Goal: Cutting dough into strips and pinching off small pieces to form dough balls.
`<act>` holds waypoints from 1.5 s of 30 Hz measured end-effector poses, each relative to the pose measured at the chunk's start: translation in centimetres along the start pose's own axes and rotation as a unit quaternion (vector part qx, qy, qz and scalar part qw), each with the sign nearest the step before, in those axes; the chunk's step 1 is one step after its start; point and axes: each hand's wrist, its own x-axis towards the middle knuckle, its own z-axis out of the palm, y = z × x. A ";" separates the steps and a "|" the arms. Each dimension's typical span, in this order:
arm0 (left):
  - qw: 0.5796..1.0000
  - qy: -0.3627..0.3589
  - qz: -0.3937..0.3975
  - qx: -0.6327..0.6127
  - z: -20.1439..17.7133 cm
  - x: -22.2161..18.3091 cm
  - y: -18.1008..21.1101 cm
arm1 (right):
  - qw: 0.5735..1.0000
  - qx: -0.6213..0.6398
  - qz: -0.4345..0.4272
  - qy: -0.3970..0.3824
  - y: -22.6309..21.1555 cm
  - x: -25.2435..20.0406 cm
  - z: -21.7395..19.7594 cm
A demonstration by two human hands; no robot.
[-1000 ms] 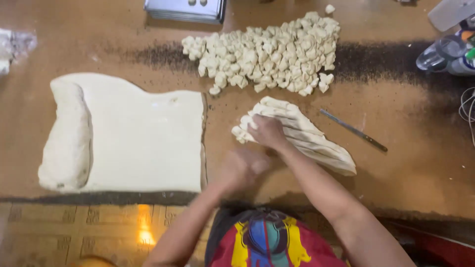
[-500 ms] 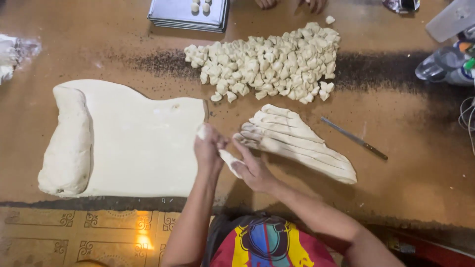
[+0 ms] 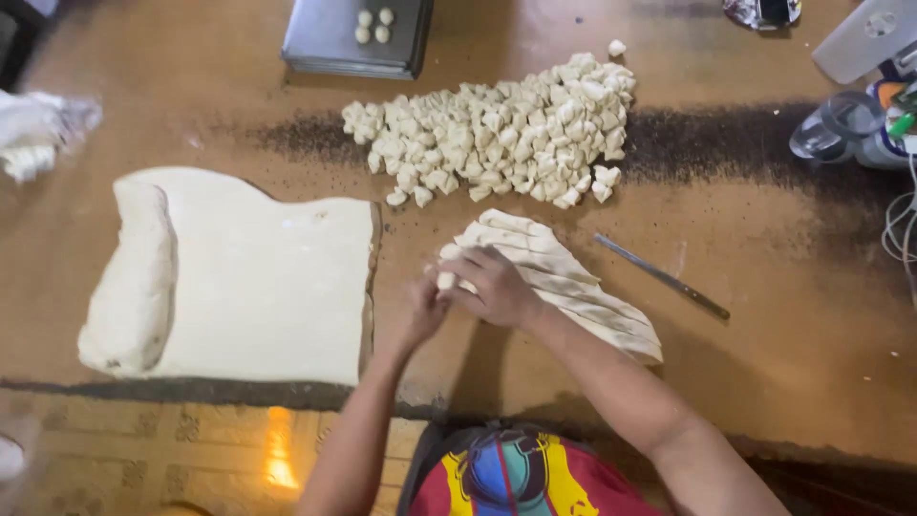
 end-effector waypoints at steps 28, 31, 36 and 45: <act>0.991 0.015 -0.025 -0.132 -0.3 -0.9 -2.1 | 0.984 0.033 0.161 0.075 4.3 -3.0 9.5; 0.993 -0.109 -0.024 0.047 -0.8 -2.5 0.4 | 0.974 -0.079 0.209 0.031 6.3 -4.0 8.0; 0.990 0.033 0.006 -0.137 -4.8 -1.5 2.9 | 0.948 0.002 0.304 -0.096 3.8 -0.8 4.1; 0.978 0.033 -0.028 -0.202 0.4 -1.5 -6.0 | 0.977 0.103 0.165 0.081 1.9 -1.5 8.4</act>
